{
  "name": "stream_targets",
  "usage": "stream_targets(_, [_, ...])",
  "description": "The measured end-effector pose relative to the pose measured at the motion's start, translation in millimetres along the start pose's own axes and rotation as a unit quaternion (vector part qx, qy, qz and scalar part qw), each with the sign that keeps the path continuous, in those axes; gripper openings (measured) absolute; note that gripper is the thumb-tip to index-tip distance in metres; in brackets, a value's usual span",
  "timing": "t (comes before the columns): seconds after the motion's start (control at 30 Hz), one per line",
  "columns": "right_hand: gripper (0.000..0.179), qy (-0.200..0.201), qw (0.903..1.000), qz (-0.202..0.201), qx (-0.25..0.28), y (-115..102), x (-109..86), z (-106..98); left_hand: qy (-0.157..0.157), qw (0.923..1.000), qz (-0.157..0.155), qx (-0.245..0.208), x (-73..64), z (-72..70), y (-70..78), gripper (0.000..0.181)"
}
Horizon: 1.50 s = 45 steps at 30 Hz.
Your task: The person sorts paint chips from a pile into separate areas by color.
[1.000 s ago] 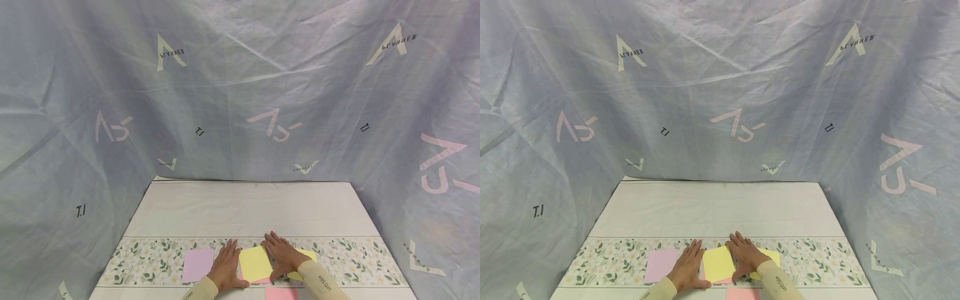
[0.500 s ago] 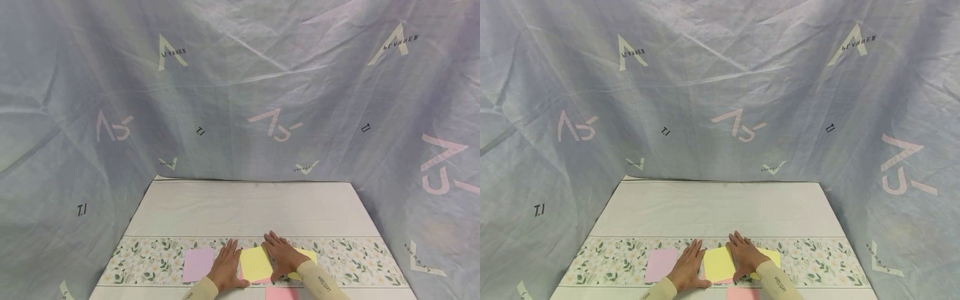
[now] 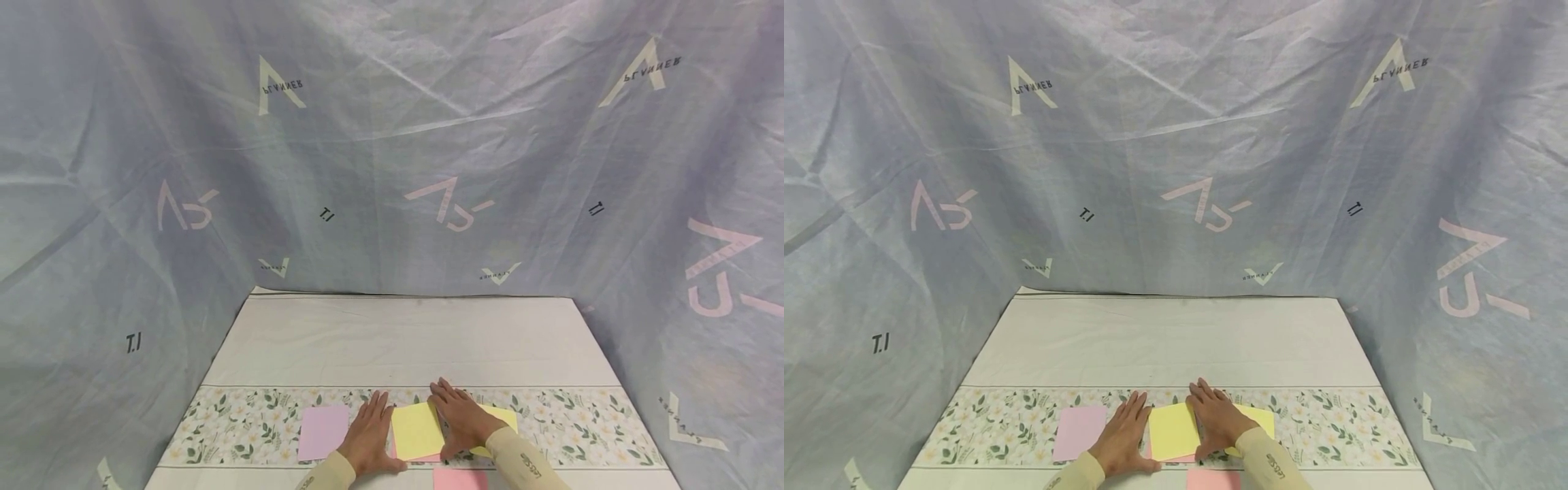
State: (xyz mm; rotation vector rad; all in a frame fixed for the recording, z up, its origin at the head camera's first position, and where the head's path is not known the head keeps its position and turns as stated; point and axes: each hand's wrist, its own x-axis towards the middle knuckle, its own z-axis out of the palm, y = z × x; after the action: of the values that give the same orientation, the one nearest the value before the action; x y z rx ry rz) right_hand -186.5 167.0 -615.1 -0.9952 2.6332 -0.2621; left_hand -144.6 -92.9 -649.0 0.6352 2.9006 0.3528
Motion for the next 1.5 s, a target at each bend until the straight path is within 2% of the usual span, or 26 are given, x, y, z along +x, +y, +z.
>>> stream_targets(0.37, [0.109, 0.024, 0.9997, -0.006, -0.001, -2, -2.7, 3, -0.019, 0.9995, -0.003, -0.027, 2.0, -8.4, -1.2, 0.113])
stream_targets(0.6, [0.112, 0.011, 0.9999, 0.003, -0.002, -1, -4.7, 4, -0.022, 0.9991, 0.001, -0.036, 0.7, -7.1, -1.5, 0.112])
stream_targets(0.83, [0.115, -0.003, 1.0, 0.007, -0.002, -3, -5.2, 2, -0.023, 0.9993, 0.005, -0.028, 0.7, -7.7, -1.9, 0.112])
stream_targets(1.37, [0.112, 0.016, 0.999, -0.012, -0.039, -3, -4.2, 3, -0.011, 0.9996, 0.024, -0.012, 1.0, -11.3, -1.4, 0.112])
stream_targets(1.5, [0.113, 0.014, 0.9991, -0.009, -0.039, -4, -4.5, 2, -0.018, 0.9996, 0.019, -0.008, 0.5, -10.1, -2.1, 0.114])
